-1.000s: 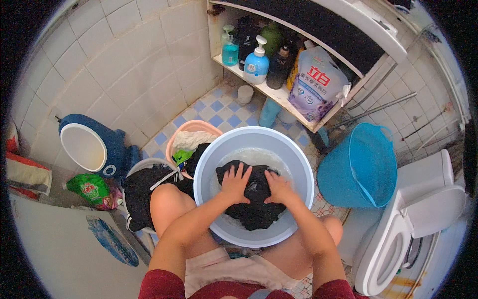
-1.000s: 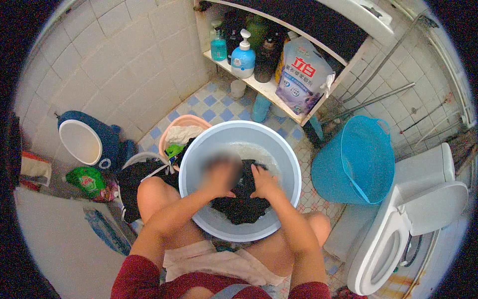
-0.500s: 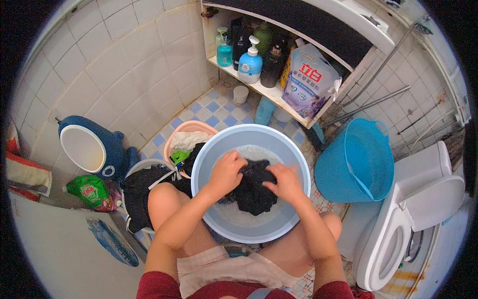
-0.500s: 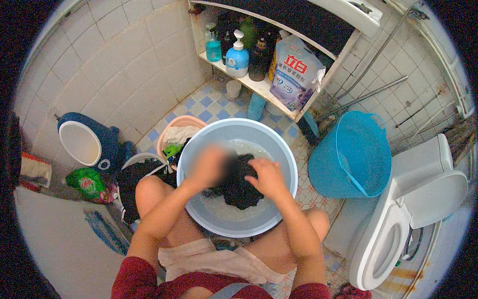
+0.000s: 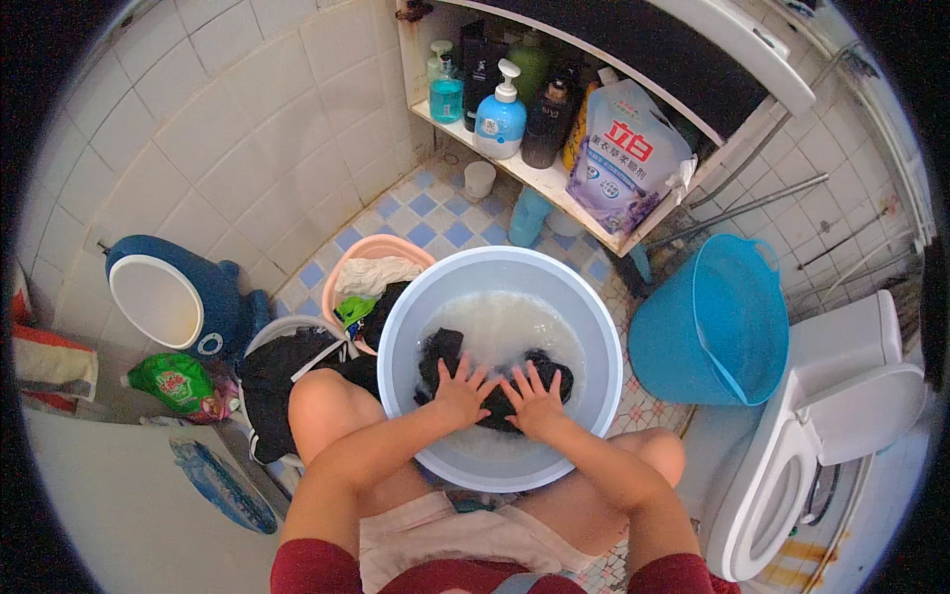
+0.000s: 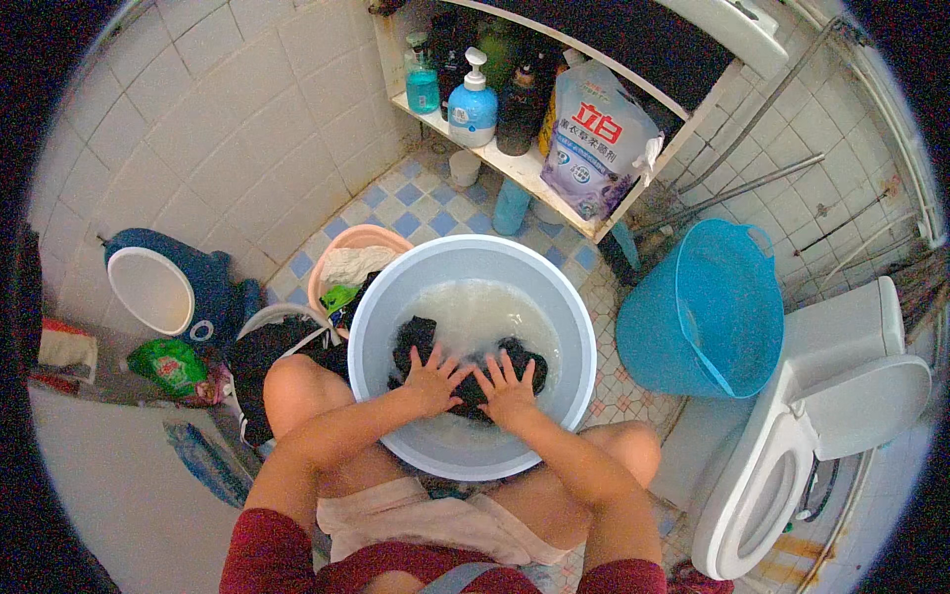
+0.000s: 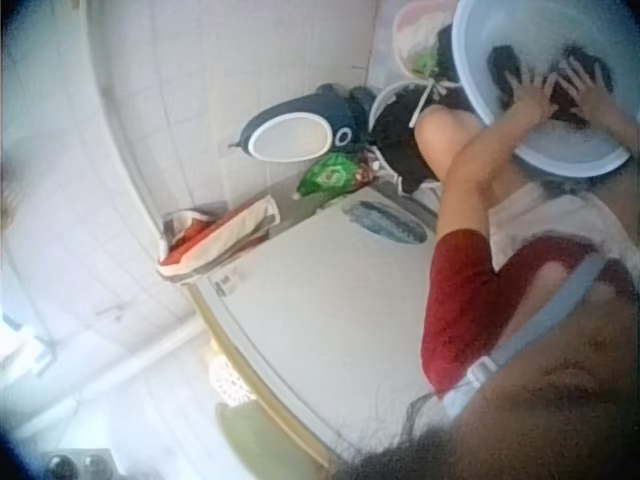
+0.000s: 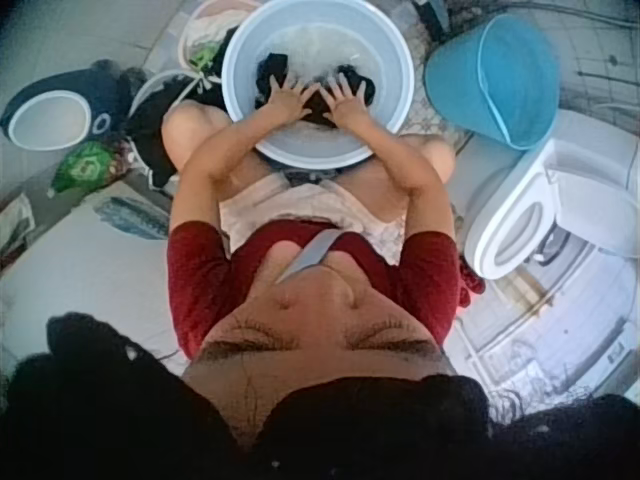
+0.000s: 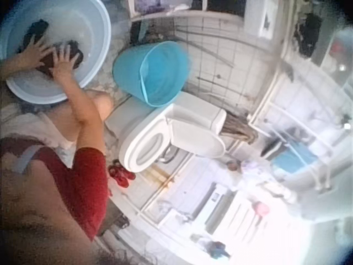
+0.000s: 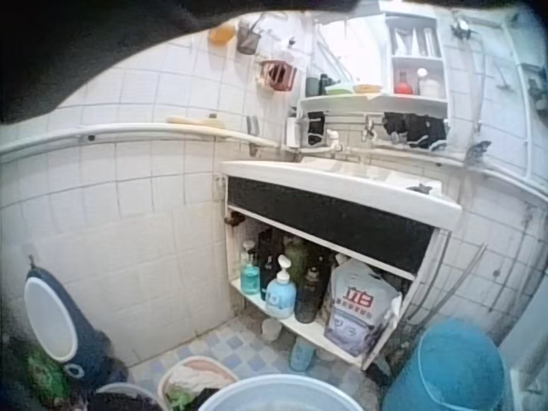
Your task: The person hand-washes black clothing in a basin of water by scrubbing the fabric and rinsing it, then moves the item to a different container.
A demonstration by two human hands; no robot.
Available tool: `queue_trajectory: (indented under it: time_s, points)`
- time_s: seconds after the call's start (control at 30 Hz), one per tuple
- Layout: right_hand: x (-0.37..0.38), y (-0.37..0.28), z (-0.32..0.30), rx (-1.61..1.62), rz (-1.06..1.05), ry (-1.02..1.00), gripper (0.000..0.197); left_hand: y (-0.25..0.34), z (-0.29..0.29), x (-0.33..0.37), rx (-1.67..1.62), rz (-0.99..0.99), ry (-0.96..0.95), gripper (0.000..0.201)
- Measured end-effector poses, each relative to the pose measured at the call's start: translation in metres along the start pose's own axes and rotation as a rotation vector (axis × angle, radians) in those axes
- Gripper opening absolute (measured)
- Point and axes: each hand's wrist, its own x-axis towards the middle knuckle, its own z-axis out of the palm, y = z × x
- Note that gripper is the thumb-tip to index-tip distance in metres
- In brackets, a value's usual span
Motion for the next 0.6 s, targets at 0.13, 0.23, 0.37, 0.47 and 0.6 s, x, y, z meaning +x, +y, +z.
queue_trajectory:
  time_s: [0.13, 0.23, 0.37, 0.47, 0.6]
  points:
    - [0.005, 0.006, -0.023, 0.125, -0.029, -0.060, 0.071, 0.003, 0.006, 0.012, 0.068, -0.013, 0.280, 0.060]
    - [0.028, 0.035, -0.073, 0.492, 0.107, -0.253, 0.064, -0.001, -0.018, 0.013, -0.014, -0.058, 0.348, 0.047]
    - [0.006, 0.031, -0.047, 0.269, 0.183, 0.401, 0.058, -0.009, -0.040, -0.001, -0.192, -0.023, 0.360, 0.029]
    - [0.014, 0.032, -0.033, 0.464, 0.244, 0.139, 0.052, -0.011, -0.051, -0.005, -0.368, 0.015, 0.420, 0.029]
    - [0.008, 0.052, -0.053, 0.688, 0.226, 0.244, 0.028, -0.024, -0.070, -0.019, -0.677, -0.013, 0.646, 0.028]
